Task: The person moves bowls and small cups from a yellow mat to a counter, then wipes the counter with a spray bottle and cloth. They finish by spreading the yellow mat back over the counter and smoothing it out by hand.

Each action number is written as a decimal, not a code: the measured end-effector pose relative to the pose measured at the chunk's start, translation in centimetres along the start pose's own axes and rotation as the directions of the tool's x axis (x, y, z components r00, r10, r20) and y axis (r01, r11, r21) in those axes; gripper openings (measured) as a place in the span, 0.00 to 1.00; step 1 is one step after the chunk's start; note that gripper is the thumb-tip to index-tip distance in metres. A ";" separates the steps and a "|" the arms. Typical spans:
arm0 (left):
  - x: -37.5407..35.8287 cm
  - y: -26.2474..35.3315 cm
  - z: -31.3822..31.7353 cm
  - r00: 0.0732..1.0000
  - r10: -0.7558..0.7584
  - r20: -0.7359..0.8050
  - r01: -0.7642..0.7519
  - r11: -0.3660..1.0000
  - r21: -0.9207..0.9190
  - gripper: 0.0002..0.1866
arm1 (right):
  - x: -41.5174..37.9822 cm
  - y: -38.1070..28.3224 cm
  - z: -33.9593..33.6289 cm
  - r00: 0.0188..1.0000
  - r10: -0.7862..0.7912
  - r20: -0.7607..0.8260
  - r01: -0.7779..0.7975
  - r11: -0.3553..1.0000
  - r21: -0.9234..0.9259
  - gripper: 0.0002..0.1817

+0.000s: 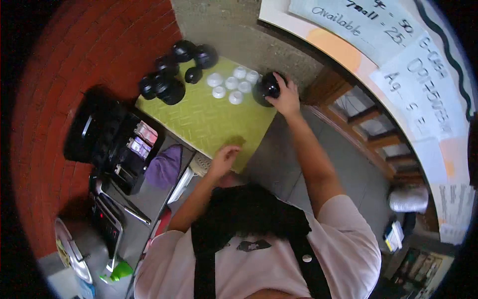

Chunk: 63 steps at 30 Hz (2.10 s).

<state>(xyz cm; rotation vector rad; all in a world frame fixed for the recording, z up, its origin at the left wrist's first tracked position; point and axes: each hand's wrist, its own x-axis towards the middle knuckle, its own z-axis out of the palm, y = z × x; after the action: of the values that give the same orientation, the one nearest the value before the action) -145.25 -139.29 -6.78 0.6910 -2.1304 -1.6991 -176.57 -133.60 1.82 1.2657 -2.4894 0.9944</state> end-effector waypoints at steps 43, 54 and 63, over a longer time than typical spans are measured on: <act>13.4 5.7 8.4 0.987 0.138 0.088 -0.102 0.940 -0.325 0.35 | -40.8 16.4 -22.9 0.237 0.920 -0.313 -0.734 0.380 0.562 0.15; 1.1 11.0 25.8 0.885 -0.017 0.466 0.411 0.500 -0.762 0.28 | -41.4 30.6 -31.2 0.094 0.987 -0.133 -0.712 0.160 0.684 0.29; -4.6 20.1 37.0 0.509 -0.242 0.826 0.854 0.262 -0.449 0.30 | -37.6 15.9 -33.0 0.794 0.606 0.050 -0.486 0.582 0.652 0.28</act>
<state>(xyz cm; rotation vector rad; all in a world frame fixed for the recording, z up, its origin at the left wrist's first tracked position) -164.63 -103.25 4.20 0.6978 -0.8181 -3.4418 -169.93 -81.50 2.98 0.3957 -2.5110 2.1500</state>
